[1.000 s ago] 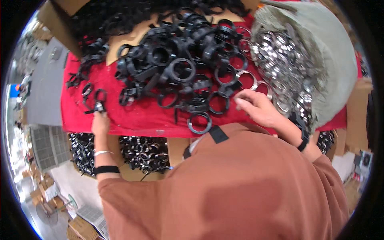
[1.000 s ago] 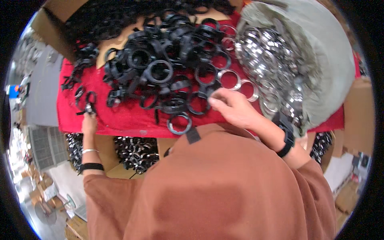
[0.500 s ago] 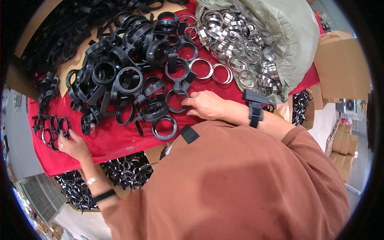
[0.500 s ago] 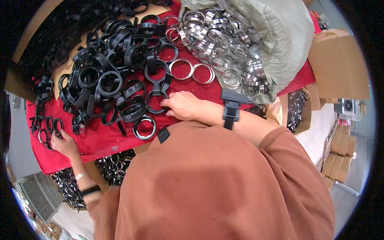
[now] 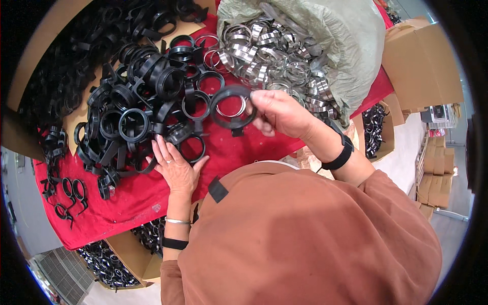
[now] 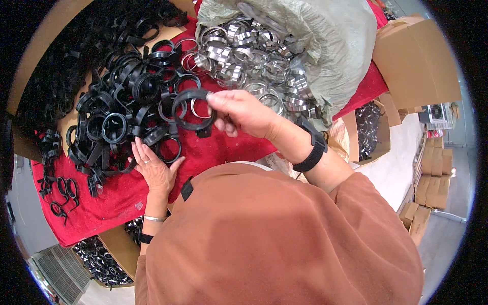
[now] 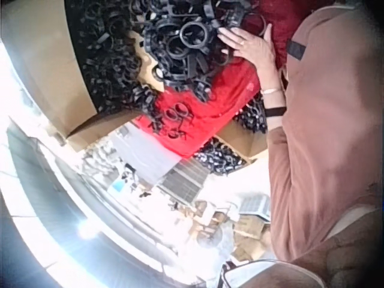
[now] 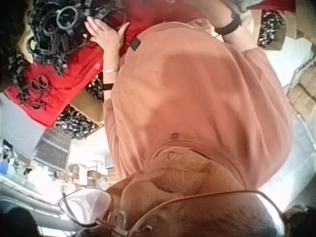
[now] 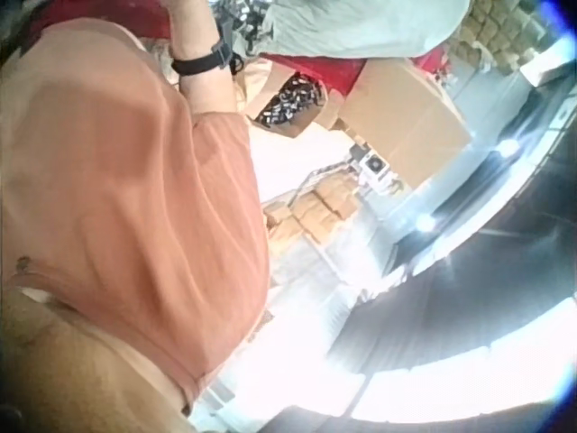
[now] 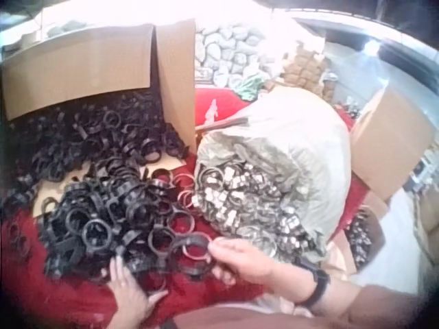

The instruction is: The recorder is picking up black plastic rings and fitting metal rings into them, likely for inspection or assembly.

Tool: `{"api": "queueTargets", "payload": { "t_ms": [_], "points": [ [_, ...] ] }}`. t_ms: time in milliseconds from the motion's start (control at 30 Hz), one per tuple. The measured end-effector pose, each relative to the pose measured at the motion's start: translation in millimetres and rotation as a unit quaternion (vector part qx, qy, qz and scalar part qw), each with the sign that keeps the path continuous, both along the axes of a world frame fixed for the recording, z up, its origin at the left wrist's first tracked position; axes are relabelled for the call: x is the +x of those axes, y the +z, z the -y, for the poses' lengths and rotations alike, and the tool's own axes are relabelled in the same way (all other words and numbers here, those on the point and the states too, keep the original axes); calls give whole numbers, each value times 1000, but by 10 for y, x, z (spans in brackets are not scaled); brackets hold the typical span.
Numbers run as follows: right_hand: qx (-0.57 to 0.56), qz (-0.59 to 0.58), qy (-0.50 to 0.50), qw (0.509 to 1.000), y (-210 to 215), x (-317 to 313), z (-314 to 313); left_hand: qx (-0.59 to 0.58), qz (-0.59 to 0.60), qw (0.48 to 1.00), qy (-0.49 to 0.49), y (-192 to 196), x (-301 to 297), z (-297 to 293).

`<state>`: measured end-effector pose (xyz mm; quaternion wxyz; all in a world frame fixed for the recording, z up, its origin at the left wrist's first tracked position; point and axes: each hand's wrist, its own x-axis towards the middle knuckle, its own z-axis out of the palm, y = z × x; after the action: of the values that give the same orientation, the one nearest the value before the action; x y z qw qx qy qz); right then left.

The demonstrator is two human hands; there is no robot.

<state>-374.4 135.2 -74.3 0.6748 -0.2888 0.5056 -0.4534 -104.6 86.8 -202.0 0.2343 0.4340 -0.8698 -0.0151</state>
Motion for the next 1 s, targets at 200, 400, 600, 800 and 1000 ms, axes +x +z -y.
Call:
{"api": "queueTargets", "payload": {
  "t_ms": [200, 400, 600, 800, 1000],
  "points": [
    [35, 159, -20, 986, -62, -197, -187, 124, 49, 991, 24, 749, -121, -181],
    [54, 253, 95, 961, -199, 335, -225, 614, -356, 700, -77, 1114, -329, -361],
    [-233, -664, -12, 710, -558, -24, 200, 619, -517, 590, 33, 1045, -321, -469],
    [-175, -706, 121, 675, -670, -29, 455, 581, -524, 620, 55, 965, -315, -430],
    [-458, -512, -2, 727, -445, -27, 229, 572, -566, 580, 126, 954, -372, -290]
  ]
}}
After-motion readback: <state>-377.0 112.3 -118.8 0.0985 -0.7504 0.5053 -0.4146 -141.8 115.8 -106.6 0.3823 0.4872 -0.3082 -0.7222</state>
